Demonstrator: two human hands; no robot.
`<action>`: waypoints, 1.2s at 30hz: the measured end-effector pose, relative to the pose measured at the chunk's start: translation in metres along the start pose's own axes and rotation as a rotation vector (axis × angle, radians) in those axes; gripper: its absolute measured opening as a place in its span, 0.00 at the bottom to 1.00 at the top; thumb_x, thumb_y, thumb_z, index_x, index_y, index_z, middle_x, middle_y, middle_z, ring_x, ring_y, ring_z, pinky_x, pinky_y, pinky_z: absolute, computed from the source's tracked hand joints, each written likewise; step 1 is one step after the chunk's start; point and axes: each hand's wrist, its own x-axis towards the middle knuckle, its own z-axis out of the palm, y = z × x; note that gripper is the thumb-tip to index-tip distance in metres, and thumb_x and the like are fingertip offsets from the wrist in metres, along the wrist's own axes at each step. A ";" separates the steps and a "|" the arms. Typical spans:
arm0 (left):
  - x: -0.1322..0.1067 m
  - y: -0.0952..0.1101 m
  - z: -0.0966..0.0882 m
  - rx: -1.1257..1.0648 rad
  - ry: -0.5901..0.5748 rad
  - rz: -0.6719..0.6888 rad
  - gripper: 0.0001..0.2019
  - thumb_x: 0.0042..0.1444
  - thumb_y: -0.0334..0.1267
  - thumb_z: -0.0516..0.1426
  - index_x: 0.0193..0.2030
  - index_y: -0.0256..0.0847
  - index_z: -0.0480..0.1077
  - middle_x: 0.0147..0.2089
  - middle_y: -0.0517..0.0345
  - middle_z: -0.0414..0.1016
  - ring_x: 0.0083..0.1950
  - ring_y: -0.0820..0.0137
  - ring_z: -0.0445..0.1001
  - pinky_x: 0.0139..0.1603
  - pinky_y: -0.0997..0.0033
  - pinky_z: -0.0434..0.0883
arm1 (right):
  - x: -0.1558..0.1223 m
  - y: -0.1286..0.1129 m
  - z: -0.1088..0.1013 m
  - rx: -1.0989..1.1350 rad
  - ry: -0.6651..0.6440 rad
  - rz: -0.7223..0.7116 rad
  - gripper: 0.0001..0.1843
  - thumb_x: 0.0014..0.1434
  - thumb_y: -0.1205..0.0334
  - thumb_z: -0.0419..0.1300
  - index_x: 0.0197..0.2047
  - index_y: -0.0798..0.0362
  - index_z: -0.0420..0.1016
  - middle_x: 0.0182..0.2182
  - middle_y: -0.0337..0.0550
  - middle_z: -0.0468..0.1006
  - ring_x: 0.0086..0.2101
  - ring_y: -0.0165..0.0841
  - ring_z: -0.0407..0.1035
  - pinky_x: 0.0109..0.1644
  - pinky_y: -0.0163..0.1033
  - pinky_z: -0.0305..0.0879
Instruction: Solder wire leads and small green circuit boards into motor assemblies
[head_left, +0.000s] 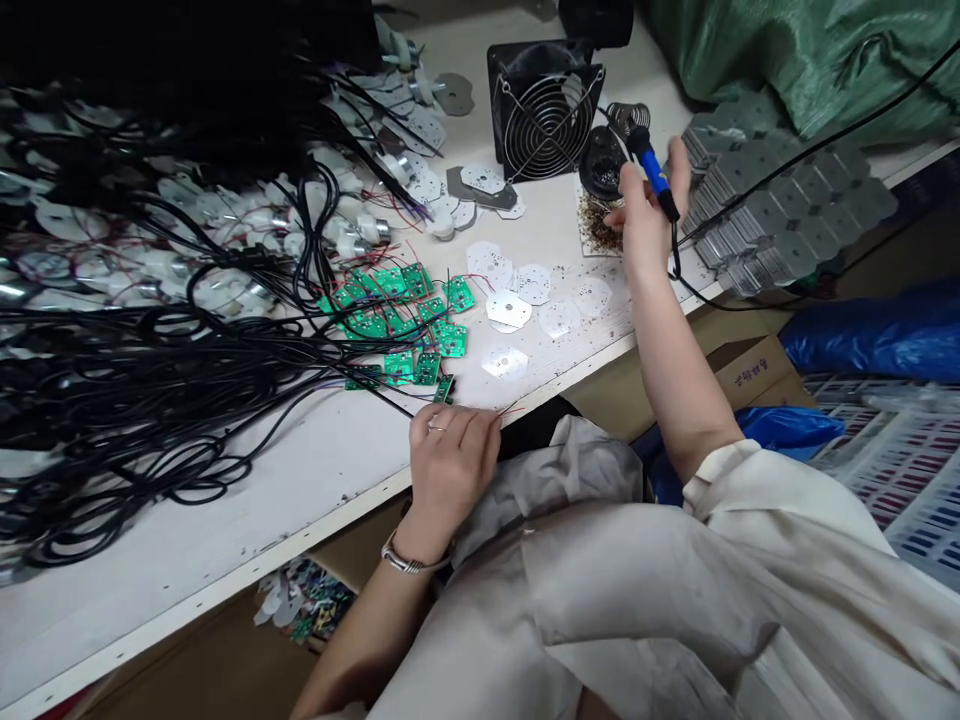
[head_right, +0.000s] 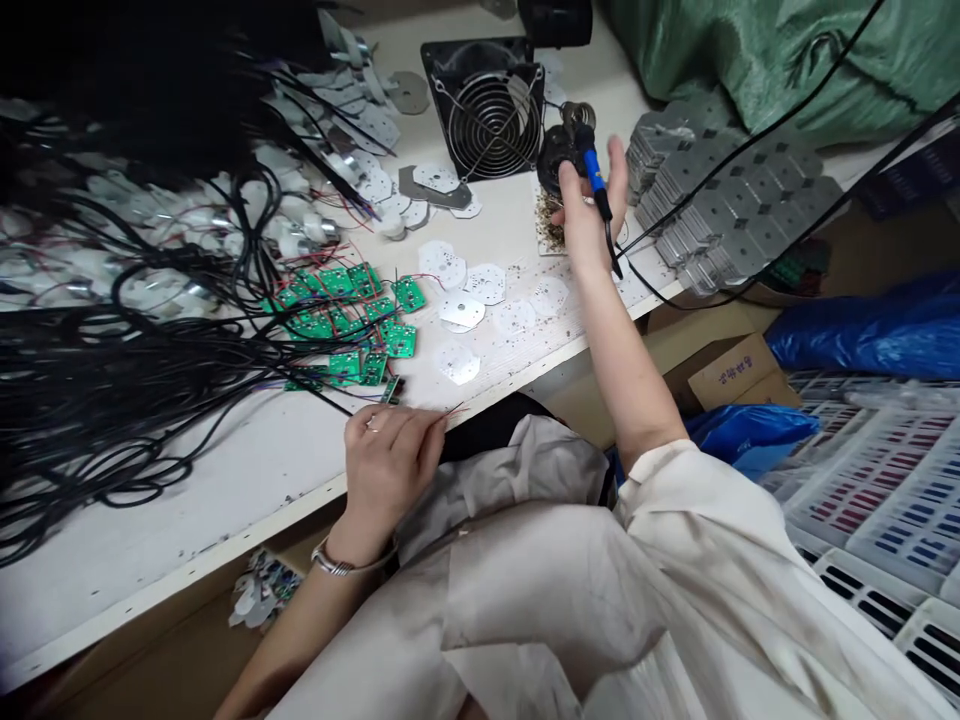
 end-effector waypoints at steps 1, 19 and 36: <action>0.002 0.001 0.000 -0.005 0.016 -0.016 0.02 0.66 0.30 0.60 0.41 0.39 0.72 0.32 0.59 0.76 0.36 0.66 0.72 0.49 0.61 0.66 | 0.005 -0.003 0.001 0.017 -0.018 0.003 0.34 0.68 0.43 0.52 0.71 0.50 0.54 0.43 0.44 0.76 0.24 0.28 0.72 0.34 0.40 0.76; 0.037 -0.006 0.033 0.005 0.075 -0.034 0.04 0.66 0.34 0.59 0.38 0.41 0.71 0.35 0.53 0.78 0.39 0.61 0.73 0.41 0.60 0.67 | -0.085 0.031 -0.071 -0.127 0.220 -0.313 0.26 0.68 0.38 0.54 0.45 0.53 0.78 0.21 0.31 0.71 0.21 0.27 0.71 0.32 0.39 0.74; 0.017 -0.020 0.032 -0.141 0.007 0.130 0.06 0.62 0.28 0.62 0.45 0.36 0.69 0.44 0.47 0.82 0.50 0.56 0.83 0.49 0.59 0.82 | -0.099 0.053 -0.065 -0.362 0.203 -0.460 0.24 0.71 0.45 0.51 0.47 0.55 0.80 0.36 0.46 0.86 0.42 0.40 0.84 0.49 0.48 0.84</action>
